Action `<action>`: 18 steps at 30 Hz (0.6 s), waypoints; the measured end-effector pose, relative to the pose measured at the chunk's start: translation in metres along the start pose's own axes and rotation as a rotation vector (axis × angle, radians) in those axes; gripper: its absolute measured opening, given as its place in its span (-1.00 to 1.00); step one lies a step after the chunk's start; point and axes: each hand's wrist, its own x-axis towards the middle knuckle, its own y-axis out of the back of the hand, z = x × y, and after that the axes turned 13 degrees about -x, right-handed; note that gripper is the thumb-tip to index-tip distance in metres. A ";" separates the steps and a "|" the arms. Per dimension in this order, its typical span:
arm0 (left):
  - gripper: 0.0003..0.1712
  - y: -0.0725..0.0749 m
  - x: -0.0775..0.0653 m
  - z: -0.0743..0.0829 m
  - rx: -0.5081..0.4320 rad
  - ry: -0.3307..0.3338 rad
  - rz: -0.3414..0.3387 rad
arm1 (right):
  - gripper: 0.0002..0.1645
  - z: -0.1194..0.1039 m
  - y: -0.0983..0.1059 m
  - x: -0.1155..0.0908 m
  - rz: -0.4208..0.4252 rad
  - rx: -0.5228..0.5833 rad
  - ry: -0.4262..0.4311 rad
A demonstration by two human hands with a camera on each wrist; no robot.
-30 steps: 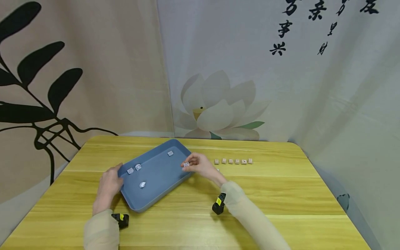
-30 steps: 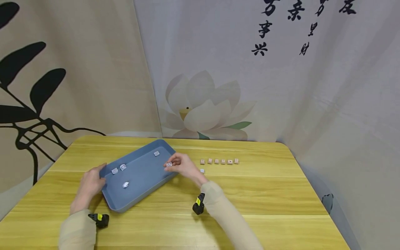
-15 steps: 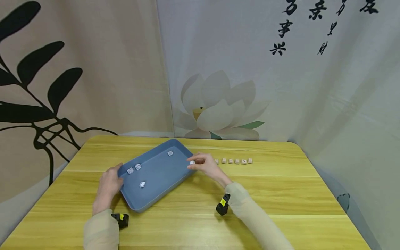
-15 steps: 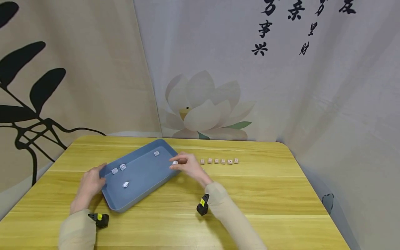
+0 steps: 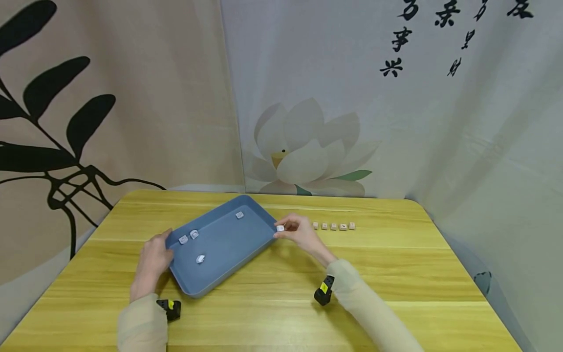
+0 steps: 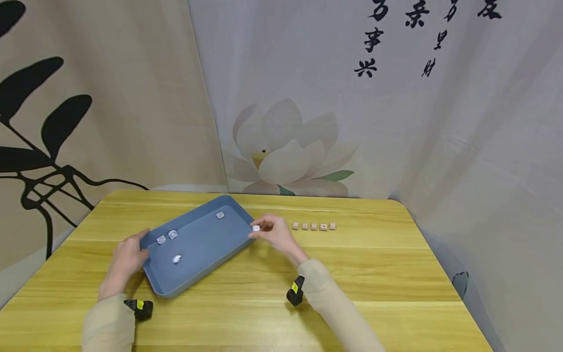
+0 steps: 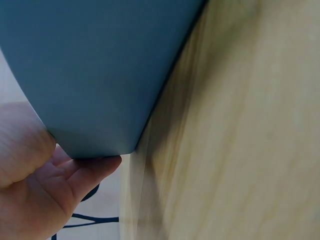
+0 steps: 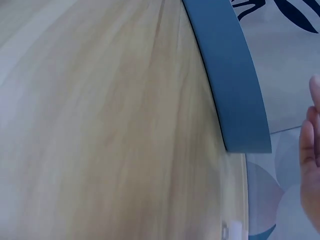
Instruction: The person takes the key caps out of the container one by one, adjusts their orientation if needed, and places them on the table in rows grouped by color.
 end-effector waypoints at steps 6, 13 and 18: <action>-0.31 0.001 0.000 0.001 -0.009 0.006 -0.007 | -0.67 0.005 0.011 -0.009 -0.005 -0.041 0.036; -0.31 0.001 -0.001 0.001 -0.012 0.002 -0.006 | -0.60 0.020 0.024 -0.017 -0.003 -0.046 -0.079; -0.31 0.002 -0.001 0.002 -0.015 -0.007 -0.007 | -0.66 0.050 0.028 -0.018 0.014 -0.029 -0.119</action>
